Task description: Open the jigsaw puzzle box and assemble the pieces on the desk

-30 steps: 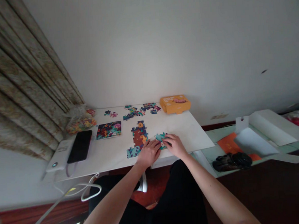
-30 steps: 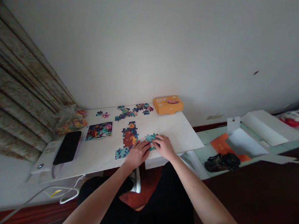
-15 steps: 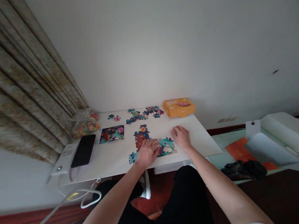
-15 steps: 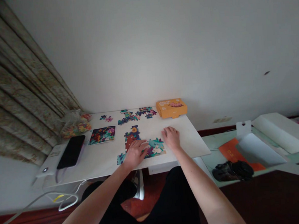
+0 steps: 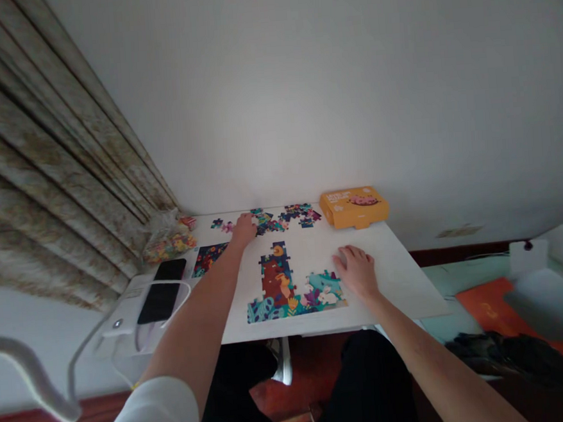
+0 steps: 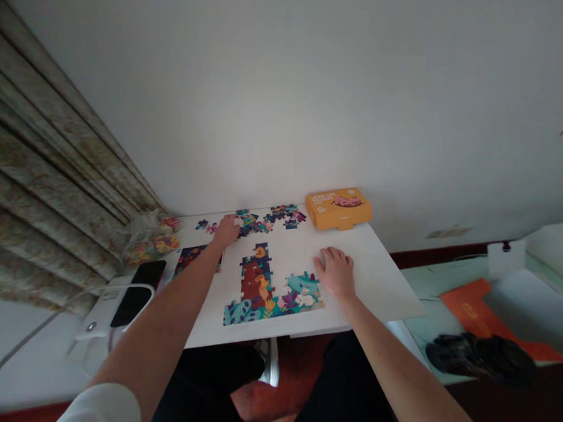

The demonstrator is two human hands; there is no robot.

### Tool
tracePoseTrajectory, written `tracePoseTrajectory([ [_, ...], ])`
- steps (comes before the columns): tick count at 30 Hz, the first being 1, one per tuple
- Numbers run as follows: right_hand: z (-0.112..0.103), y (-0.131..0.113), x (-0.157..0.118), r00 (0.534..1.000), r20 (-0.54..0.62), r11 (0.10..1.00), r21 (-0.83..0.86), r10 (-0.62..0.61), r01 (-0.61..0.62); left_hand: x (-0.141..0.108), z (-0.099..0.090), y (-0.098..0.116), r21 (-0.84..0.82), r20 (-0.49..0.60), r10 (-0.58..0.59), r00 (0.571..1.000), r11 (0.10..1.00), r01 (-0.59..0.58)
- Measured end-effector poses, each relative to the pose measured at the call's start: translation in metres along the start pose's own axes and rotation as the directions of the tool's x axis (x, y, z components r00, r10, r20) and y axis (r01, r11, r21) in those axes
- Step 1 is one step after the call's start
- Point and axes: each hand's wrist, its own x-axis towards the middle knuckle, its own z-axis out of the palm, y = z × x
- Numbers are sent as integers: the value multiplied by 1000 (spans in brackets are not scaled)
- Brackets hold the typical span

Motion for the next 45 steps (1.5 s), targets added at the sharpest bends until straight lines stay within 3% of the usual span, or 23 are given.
tracePoseTrajectory([
  [9, 1, -1, 0, 1000, -18, 1000, -20, -7, 7, 53, 12, -20, 43, 92, 94, 991, 994, -98],
  [18, -5, -7, 2, 998, 46, 999, 24, 41, -42, 65, 4, -26, 97, 161, 105, 981, 988, -121],
  [24, -7, -8, 2, 999, 25, 999, -28, 31, -30, 56, -2, -21, 85, 77, 87, 993, 992, -93],
  [26, -9, -9, 2, 999, 30, 999, -40, 34, -32, 44, -2, -16, 39, -19, 71, 997, 997, -70],
  [29, -10, -9, 2, 998, 40, 998, -47, 38, -36, 13, 5, 0, -167, -233, 40, 972, 983, -81],
  [33, -8, -7, 2, 1000, 17, 999, -28, 24, -24, -52, 24, 34, -394, -416, 90, 905, 879, -268],
  [39, -6, -2, 1, 1000, -31, 998, 59, -1, 3, -157, 35, 72, -439, -398, 211, 893, 811, -387],
  [45, -5, 6, 0, 995, -102, 949, 316, 9, 24, -213, 29, 82, -370, -320, 317, 893, 826, -426],
])
